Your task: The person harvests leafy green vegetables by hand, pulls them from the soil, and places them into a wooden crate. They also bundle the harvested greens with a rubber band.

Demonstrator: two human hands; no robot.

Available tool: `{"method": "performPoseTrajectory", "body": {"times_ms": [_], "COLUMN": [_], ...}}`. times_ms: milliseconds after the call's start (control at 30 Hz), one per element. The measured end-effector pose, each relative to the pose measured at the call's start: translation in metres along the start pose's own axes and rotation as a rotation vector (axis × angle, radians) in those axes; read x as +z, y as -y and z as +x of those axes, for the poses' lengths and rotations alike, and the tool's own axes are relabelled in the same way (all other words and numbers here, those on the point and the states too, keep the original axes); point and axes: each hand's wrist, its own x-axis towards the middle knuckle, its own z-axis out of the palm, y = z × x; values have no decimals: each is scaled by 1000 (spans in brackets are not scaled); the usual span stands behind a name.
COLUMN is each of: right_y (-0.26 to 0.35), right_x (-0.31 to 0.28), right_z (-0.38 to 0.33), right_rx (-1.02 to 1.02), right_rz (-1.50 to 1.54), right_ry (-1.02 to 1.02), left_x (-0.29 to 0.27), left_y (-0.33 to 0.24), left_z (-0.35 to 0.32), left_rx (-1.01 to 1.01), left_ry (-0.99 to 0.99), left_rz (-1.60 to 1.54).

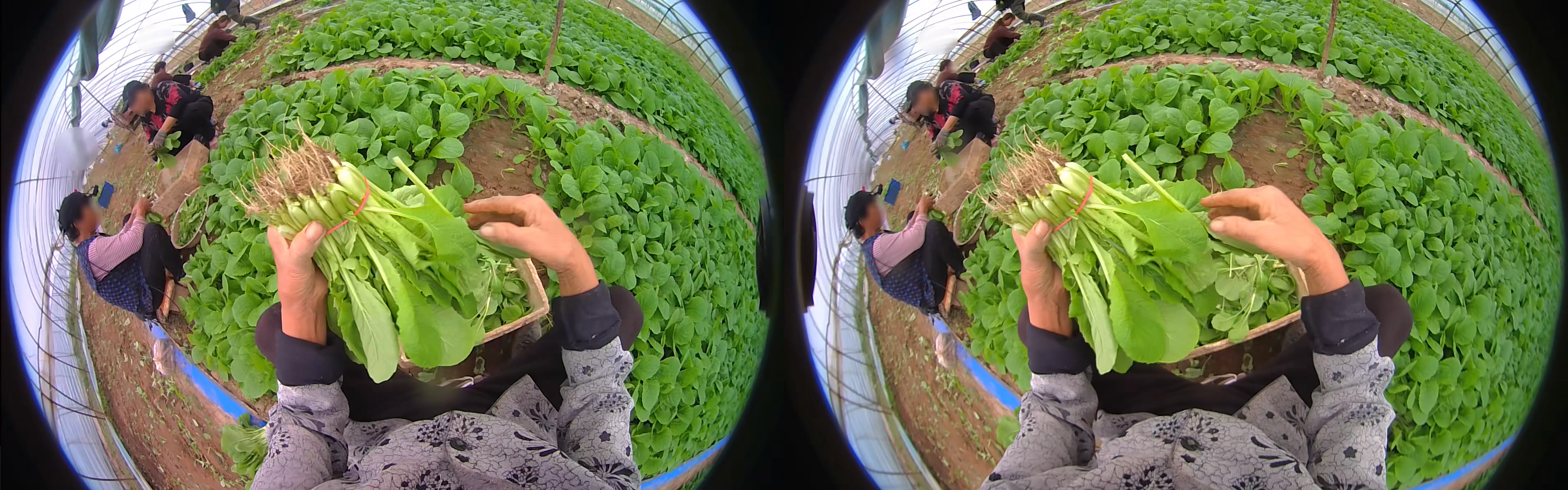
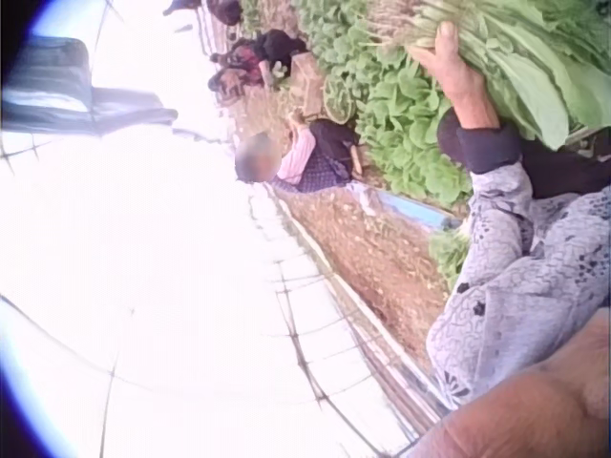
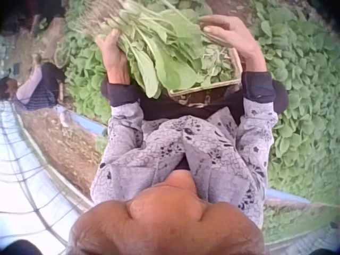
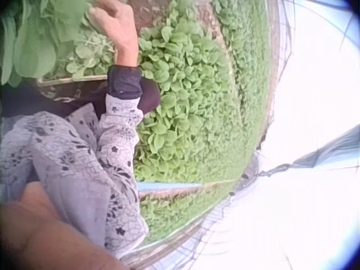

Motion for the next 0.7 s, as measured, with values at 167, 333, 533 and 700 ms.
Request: {"method": "performPoseTrajectory", "body": {"times_ms": [167, 333, 533, 700], "right_y": [39, 40, 3, 27], "right_x": [9, 60, 22, 20], "right_z": [12, 23, 4, -12], "right_rx": [-22, -198, 24, 13], "right_rz": [115, -131, 380, -950], "right_ry": [-220, 39, -185, -312], "left_x": [-13, 12, 6, 10], "left_y": [-9, -15, -18, -13], "left_z": [-10, -19, -24, -20], "left_rx": [-140, -69, -77, -7], "left_ry": [-50, 68, 155, 247], "left_rz": [-205, 77, 216, 336]}}
